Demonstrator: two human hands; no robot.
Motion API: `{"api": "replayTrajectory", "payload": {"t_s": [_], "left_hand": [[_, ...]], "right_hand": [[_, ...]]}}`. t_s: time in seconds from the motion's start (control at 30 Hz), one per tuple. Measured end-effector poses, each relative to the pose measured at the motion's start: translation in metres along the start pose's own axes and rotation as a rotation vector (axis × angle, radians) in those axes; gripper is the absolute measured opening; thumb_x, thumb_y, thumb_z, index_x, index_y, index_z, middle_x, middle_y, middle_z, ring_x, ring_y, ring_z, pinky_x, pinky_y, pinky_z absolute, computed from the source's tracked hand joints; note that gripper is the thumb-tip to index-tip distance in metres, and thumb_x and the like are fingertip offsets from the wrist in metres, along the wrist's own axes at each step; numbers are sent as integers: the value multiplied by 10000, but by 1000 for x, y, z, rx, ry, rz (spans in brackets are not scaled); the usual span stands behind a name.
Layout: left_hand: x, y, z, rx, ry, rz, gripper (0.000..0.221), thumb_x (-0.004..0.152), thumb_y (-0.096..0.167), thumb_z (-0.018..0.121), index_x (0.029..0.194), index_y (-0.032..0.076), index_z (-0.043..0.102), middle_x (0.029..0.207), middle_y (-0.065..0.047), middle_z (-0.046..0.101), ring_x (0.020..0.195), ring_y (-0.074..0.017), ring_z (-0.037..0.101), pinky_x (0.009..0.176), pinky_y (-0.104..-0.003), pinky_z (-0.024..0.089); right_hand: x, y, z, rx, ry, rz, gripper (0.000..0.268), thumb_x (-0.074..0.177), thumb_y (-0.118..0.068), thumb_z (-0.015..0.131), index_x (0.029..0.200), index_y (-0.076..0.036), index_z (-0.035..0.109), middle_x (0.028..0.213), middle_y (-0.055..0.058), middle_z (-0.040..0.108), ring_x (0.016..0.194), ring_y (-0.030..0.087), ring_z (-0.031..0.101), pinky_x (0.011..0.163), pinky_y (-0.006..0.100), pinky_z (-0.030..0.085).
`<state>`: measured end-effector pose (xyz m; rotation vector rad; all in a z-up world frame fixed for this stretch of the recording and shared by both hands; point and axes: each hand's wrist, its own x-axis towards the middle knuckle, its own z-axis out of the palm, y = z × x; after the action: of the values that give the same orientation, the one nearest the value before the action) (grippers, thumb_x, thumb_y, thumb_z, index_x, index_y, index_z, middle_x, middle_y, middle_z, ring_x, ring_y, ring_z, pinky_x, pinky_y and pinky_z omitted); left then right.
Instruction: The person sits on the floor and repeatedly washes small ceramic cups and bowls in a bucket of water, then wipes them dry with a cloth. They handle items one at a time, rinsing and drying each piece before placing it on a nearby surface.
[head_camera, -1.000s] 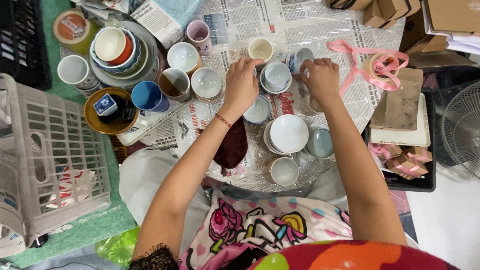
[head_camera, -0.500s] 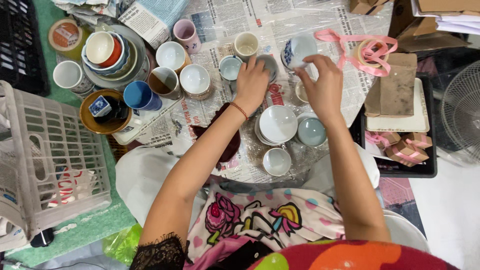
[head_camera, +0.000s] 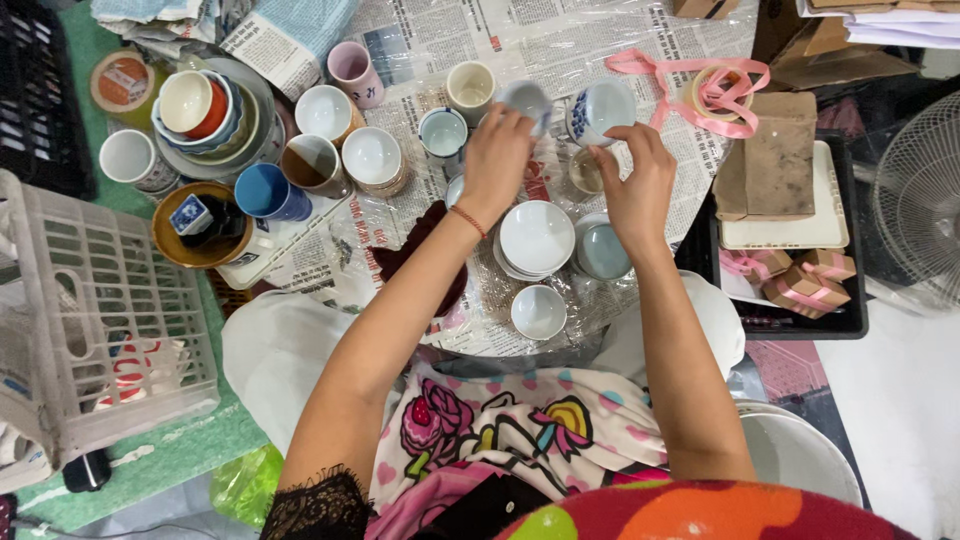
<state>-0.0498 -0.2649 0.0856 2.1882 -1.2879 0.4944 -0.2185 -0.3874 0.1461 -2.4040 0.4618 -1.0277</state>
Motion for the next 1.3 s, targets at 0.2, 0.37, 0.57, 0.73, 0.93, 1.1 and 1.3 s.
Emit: {"api": "replayTrajectory", "payload": {"t_s": [0.2,0.37,0.57,0.73,0.93,1.1,1.3], "left_hand": [[25,44,-14,-129,28,43,163,923,143,698,1048,42,674,1047,-97,639,1140,-301,570,942,-404,523],[28,80,-18,-245,18,62,162,898,136,692,1019,32,664,1037,-101,635,1114,-292,577,938,-397,524],[34,104,-23,-203,-87,103,160,882,122,690,1017,38,674,1033,-97,638,1092,-294,581,904,-404,531],[34,135,-12,-336,-72,155,196,893,145,715,1057,41,688,1029,-103,644,1096,-292,586,874,-406,535],[39,167,35,-277,-166,215,148,845,126,707,970,49,721,978,-107,664,1055,-295,612,849,-413,542],[22,180,92,-36,-233,258,107,796,66,664,828,61,766,913,-122,720,1003,-300,669,870,-400,550],[-1,176,125,117,-291,320,131,802,70,666,842,54,789,920,-139,738,1011,-296,678,1023,-397,511]], "right_hand": [[-2,17,-7,25,65,82,254,1018,-113,780,1179,20,635,1169,191,646,1038,348,652,901,442,507],[-18,41,-29,27,136,158,307,1068,-147,779,1225,18,573,1172,171,590,1053,302,619,926,408,510],[-43,55,-49,56,240,251,335,1059,-175,817,1164,3,553,1082,110,496,917,217,534,844,352,492],[-57,71,-60,58,276,356,327,996,-162,840,1133,-3,590,1043,98,479,807,188,451,736,333,431],[-60,99,-80,114,396,353,341,977,-162,854,1121,0,592,1072,78,534,815,150,498,727,310,460],[-63,105,-88,-3,305,438,333,912,-159,884,1066,0,635,944,107,535,745,197,484,672,343,426],[-66,97,-90,-3,177,309,337,843,-131,898,985,14,630,979,133,620,779,216,555,689,357,463]]}}
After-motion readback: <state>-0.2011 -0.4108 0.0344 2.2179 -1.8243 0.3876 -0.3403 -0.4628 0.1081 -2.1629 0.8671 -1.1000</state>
